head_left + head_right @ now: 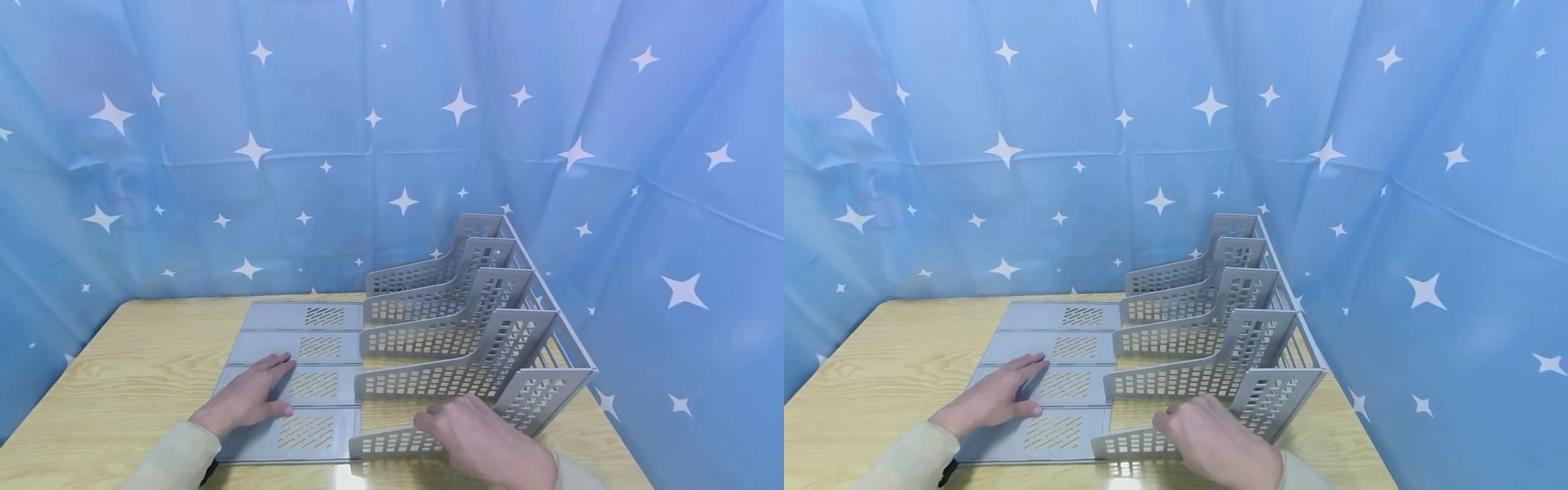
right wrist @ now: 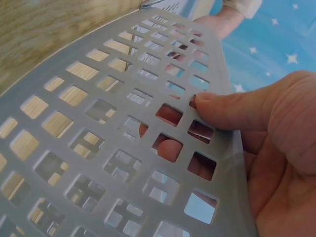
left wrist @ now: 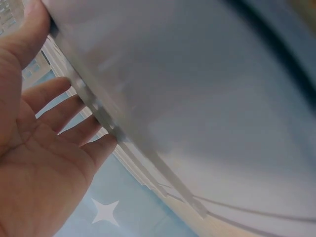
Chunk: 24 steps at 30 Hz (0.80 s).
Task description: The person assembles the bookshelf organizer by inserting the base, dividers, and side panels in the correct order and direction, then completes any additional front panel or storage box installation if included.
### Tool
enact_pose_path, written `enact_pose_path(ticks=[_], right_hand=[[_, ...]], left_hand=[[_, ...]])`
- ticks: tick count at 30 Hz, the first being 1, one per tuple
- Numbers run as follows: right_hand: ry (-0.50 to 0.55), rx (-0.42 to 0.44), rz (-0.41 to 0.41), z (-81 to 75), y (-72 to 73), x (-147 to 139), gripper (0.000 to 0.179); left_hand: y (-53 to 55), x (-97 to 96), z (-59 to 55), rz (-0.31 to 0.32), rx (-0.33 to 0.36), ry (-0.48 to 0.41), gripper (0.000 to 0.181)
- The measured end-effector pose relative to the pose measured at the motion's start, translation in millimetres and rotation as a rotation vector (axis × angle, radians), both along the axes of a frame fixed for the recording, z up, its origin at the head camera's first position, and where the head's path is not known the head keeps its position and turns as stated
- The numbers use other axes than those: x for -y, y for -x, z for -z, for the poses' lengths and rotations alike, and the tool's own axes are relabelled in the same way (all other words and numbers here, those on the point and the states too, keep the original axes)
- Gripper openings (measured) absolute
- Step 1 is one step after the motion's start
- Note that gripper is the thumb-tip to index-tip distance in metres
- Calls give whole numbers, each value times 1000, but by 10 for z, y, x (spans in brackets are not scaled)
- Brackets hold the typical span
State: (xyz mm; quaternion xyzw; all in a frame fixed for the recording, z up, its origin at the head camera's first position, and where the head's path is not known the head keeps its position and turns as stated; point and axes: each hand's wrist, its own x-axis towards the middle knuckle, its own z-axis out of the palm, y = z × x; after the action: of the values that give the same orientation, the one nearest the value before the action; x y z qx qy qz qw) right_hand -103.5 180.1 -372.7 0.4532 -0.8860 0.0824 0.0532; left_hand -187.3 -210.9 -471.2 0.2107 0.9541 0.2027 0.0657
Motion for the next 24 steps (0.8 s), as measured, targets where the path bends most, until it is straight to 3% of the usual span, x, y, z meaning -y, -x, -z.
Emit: enact_pose_path(ticks=[8,15,20,24], right_hand=[[-13,-37,12,-34,37,-20,37],[-8,-49,8,-7,36,-7,36],[-15,-129,-14,26,46,24,35],[8,-171,-39,-111,4,32,30]], left_hand=[[74,-51,-49,5,-29,-2,85],[48,-62,-84,14,-34,9,85],[34,-58,-75,13,-31,17,85],[12,-73,-83,3,-21,47,83]])
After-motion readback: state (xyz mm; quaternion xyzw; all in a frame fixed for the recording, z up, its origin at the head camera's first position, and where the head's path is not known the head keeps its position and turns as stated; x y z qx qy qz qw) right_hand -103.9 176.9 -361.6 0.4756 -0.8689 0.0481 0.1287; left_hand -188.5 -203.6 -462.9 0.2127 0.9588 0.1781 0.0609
